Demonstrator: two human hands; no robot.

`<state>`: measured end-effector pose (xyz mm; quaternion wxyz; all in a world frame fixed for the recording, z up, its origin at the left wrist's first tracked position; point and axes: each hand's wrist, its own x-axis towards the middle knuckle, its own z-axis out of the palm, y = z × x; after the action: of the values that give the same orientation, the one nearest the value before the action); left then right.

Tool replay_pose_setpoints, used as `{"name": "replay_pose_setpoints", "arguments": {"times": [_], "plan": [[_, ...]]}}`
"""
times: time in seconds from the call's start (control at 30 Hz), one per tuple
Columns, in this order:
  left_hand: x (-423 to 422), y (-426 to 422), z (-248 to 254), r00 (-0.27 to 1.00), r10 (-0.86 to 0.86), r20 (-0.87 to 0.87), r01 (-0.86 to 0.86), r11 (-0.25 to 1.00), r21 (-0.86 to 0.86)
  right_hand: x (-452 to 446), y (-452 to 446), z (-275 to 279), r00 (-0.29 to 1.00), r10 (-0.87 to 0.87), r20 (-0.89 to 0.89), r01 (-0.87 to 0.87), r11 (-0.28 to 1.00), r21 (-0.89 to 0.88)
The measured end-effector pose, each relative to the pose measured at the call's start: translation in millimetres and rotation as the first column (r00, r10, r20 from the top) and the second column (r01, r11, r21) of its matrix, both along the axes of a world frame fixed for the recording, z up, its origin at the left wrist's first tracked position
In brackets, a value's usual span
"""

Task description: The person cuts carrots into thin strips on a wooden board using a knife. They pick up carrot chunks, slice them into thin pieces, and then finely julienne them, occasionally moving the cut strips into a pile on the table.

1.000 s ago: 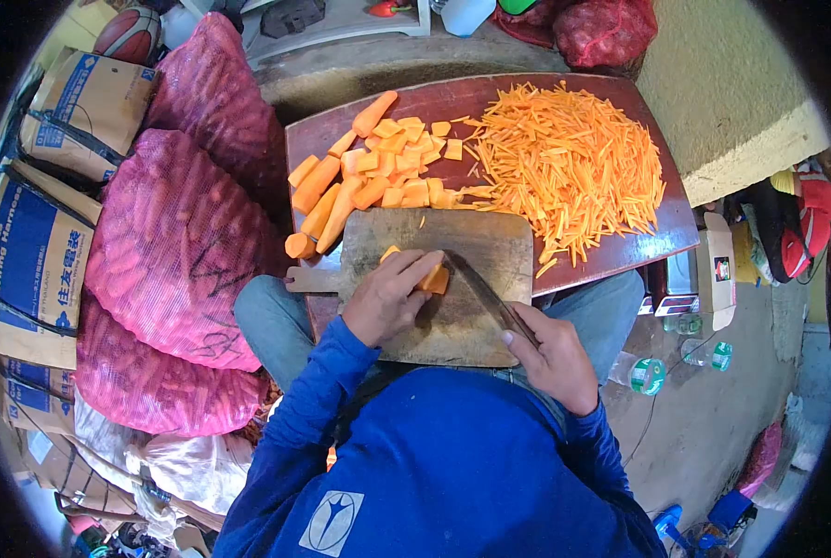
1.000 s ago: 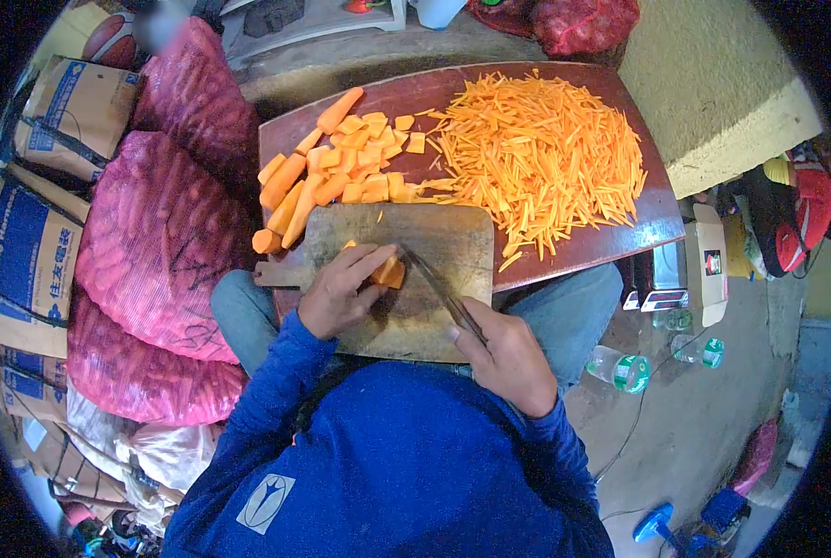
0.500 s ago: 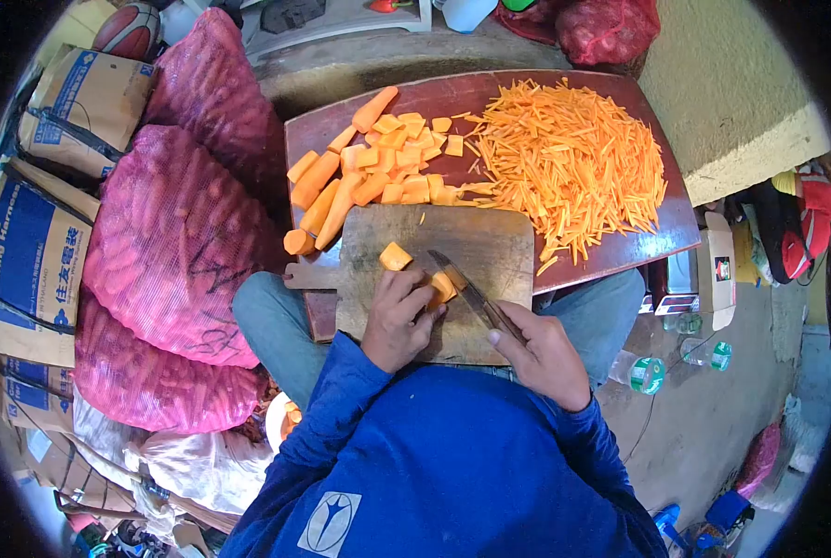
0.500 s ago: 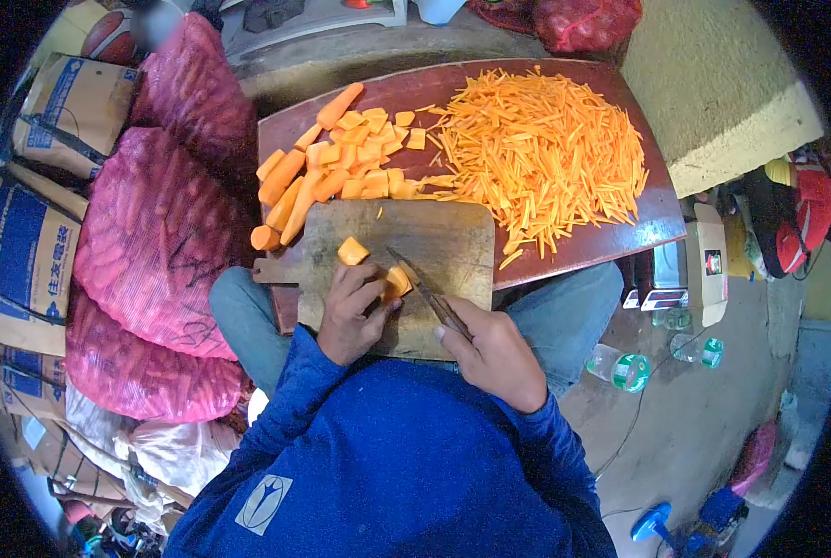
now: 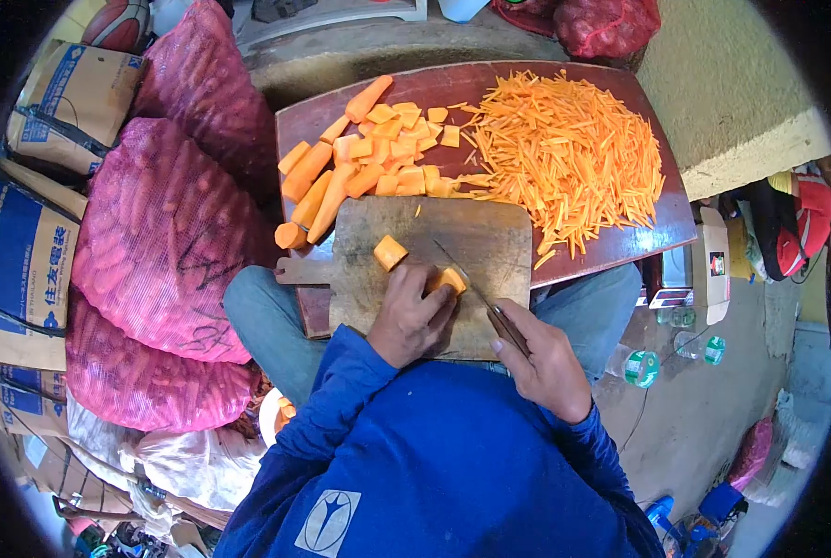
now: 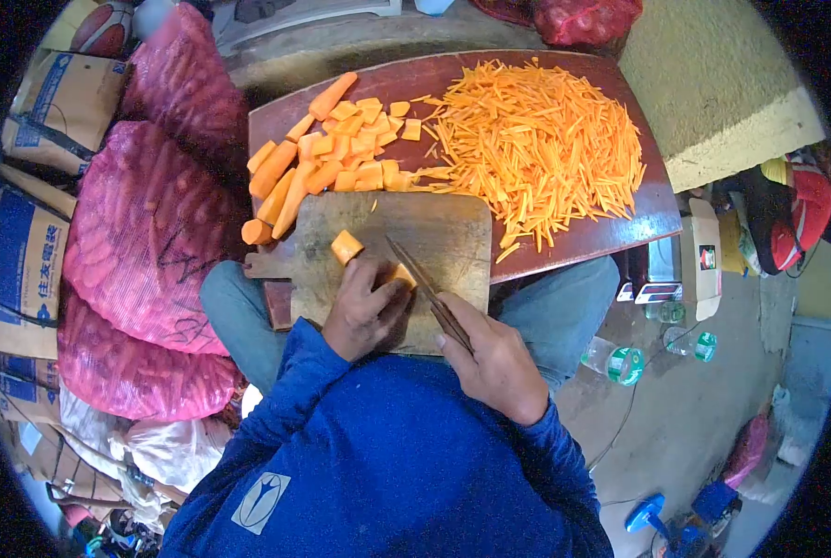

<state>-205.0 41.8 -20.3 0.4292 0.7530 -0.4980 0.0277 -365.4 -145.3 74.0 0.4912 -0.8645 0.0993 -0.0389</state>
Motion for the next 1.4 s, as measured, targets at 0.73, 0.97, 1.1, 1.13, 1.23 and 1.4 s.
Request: {"name": "replay_pose_setpoints", "arguments": {"times": [0.73, 0.97, 1.1, 1.13, 1.23, 1.4], "plan": [[0.6, 2.5, 9.7, 0.989, -0.035, 0.147, 0.012, 0.989, 0.15, 15.1, 4.9, 11.2, 0.968, 0.14, -0.209, -0.172, 0.975, -0.14], [0.1, 3.4, 9.9, 0.993, -0.039, 0.112, 0.022, 0.988, 0.153, 22.2, 13.7, -2.1, 0.983, 0.116, -0.143, -0.134, 0.983, -0.124], [2.1, 6.5, 7.0, 0.992, -0.051, 0.116, 0.032, 0.987, 0.156, 33.3, 8.6, 8.7, 0.969, 0.163, -0.184, -0.188, 0.974, -0.127], [1.0, 6.7, 7.9, 0.992, -0.044, 0.115, 0.027, 0.99, 0.141, 24.7, 9.2, 16.6, 0.969, 0.156, -0.189, -0.182, 0.975, -0.127], [0.7, 8.2, 7.8, 0.995, -0.029, 0.1, 0.018, 0.993, 0.114, 8.2, 14.2, 20.7, 0.965, 0.151, -0.214, -0.183, 0.973, -0.138], [-1.2, 9.5, 1.8, 0.993, -0.036, 0.109, 0.019, 0.988, 0.151, 26.1, 16.2, -0.6, 0.983, 0.154, -0.104, -0.168, 0.974, -0.149]]}}
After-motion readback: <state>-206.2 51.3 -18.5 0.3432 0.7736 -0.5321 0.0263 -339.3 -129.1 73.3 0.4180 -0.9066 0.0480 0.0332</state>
